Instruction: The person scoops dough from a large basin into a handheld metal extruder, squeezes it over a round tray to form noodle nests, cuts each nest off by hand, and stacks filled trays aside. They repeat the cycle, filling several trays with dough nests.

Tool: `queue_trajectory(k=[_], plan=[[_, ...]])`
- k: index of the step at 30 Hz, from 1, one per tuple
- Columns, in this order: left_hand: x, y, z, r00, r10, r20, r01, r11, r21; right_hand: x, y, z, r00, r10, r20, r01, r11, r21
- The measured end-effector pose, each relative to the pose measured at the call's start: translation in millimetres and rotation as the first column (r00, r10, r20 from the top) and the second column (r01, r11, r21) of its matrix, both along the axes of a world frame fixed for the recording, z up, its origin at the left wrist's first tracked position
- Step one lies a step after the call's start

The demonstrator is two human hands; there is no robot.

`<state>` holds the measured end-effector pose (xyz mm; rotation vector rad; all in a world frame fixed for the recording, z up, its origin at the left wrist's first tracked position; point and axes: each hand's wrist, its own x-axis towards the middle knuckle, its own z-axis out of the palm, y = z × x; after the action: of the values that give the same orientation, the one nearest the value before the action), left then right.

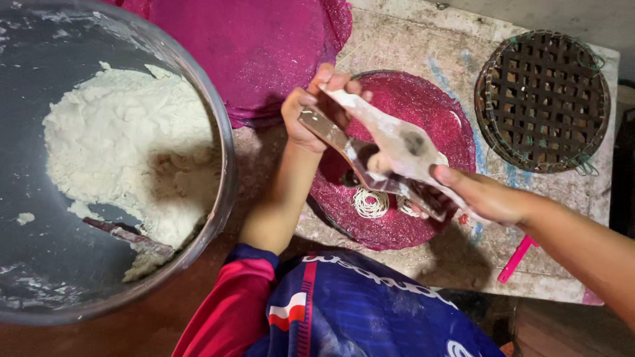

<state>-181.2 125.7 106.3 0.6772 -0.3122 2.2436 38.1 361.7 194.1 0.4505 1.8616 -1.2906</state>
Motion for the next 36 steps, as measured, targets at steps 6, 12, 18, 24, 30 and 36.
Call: queue_trajectory(k=[6, 12, 18, 24, 30, 36], plan=[[-11.4, -13.6, -22.7, 0.996, 0.064, 0.057, -0.061, 0.997, -0.044, -15.7, -39.0, -3.5, 0.999, 0.023, -0.049, -0.022, 0.999, 0.023], [0.2, 13.9, -30.8, 0.988, 0.128, 0.082, -0.130, 0.991, 0.024, -20.9, -25.0, 14.2, 0.998, 0.066, -0.015, -0.060, 0.962, 0.267], [-26.5, -1.6, -24.4, 0.990, 0.126, -0.059, -0.123, 0.991, 0.055, -27.3, -37.7, -1.1, 0.983, 0.016, -0.185, 0.008, 0.991, 0.130], [-1.7, 12.5, -24.5, 0.988, 0.140, 0.064, -0.143, 0.989, 0.044, -23.8, -22.5, 5.7, 0.994, 0.043, -0.097, -0.021, 0.976, 0.216], [-35.0, 13.7, -16.7, 0.987, 0.155, 0.031, -0.147, 0.972, -0.183, -33.0, -17.4, -8.1, 0.961, -0.066, -0.267, 0.114, 0.979, 0.168], [-7.5, -13.4, -63.7, 0.988, -0.087, -0.126, -0.115, 0.119, -0.986, -26.3, -10.4, -24.8, 0.940, -0.094, -0.327, 0.105, 0.994, 0.015]])
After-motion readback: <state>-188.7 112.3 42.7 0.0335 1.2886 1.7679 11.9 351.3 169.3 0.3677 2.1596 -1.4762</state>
